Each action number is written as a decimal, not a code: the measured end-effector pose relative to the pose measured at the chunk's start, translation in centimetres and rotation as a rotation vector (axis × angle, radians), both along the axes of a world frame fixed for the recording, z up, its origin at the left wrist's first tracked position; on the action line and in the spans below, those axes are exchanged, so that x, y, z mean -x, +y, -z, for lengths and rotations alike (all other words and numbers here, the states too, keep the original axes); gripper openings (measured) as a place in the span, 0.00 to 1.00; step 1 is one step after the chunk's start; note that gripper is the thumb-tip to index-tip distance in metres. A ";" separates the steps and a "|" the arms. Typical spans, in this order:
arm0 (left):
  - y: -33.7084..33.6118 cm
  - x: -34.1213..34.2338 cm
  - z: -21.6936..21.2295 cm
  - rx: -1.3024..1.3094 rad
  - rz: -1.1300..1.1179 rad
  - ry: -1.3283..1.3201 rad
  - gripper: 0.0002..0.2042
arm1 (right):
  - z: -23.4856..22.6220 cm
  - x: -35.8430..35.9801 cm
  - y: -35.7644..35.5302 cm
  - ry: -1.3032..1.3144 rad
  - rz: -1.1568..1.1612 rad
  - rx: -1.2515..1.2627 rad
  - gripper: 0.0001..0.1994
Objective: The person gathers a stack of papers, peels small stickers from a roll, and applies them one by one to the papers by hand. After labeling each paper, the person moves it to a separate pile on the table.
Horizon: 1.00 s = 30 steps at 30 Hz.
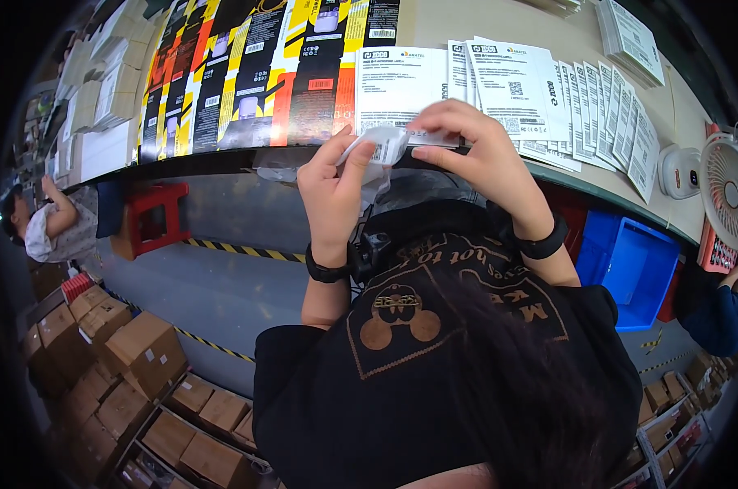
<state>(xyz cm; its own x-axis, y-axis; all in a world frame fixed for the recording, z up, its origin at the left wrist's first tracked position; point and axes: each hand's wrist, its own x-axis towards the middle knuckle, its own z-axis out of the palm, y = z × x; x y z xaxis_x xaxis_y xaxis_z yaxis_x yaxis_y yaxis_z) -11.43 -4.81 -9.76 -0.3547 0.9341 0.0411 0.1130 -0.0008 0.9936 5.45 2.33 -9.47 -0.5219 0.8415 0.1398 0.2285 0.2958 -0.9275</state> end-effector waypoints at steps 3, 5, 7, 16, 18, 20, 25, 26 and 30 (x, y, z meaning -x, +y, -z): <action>0.0 0.1 -0.7 0.030 0.037 -0.081 0.08 | -0.4 0.5 -0.2 0.056 0.069 -0.169 0.09; -0.2 0.2 -0.5 0.007 0.027 -0.075 0.08 | -0.8 0.7 -0.2 0.090 0.058 -0.186 0.11; -0.2 0.4 -0.3 -0.004 0.022 -0.073 0.08 | -0.7 1.0 -0.3 0.075 0.046 -0.218 0.10; -0.4 1.6 0.3 0.008 -0.019 -0.011 0.09 | -0.8 1.6 -0.2 -0.060 -0.008 -0.420 0.07; -0.3 1.8 0.4 -0.001 -0.069 0.000 0.09 | -0.9 1.6 -0.1 -0.042 -0.011 -0.449 0.06; -0.2 2.6 0.5 0.000 -0.107 0.001 0.09 | -1.1 1.2 0.2 0.066 0.059 -0.446 0.05; 0.2 5.1 1.3 -0.182 0.105 0.441 0.08 | -1.5 0.3 1.0 0.197 0.287 -0.140 0.03; 0.3 5.3 1.5 -0.274 0.252 0.659 0.08 | -1.3 0.3 1.1 0.197 0.286 -0.140 0.03; 0.5 3.9 2.5 -0.155 0.548 0.892 0.08 | 0.0 0.3 2.0 0.254 0.319 0.221 0.04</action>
<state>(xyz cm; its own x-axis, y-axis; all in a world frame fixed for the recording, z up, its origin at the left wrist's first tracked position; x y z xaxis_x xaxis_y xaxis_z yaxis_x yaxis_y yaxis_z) -15.36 -4.36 -12.28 0.3309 0.9196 0.2117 0.7475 -0.3923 0.5361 5.14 4.31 -9.43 -0.2048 0.9784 0.0292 0.0331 0.0367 -0.9988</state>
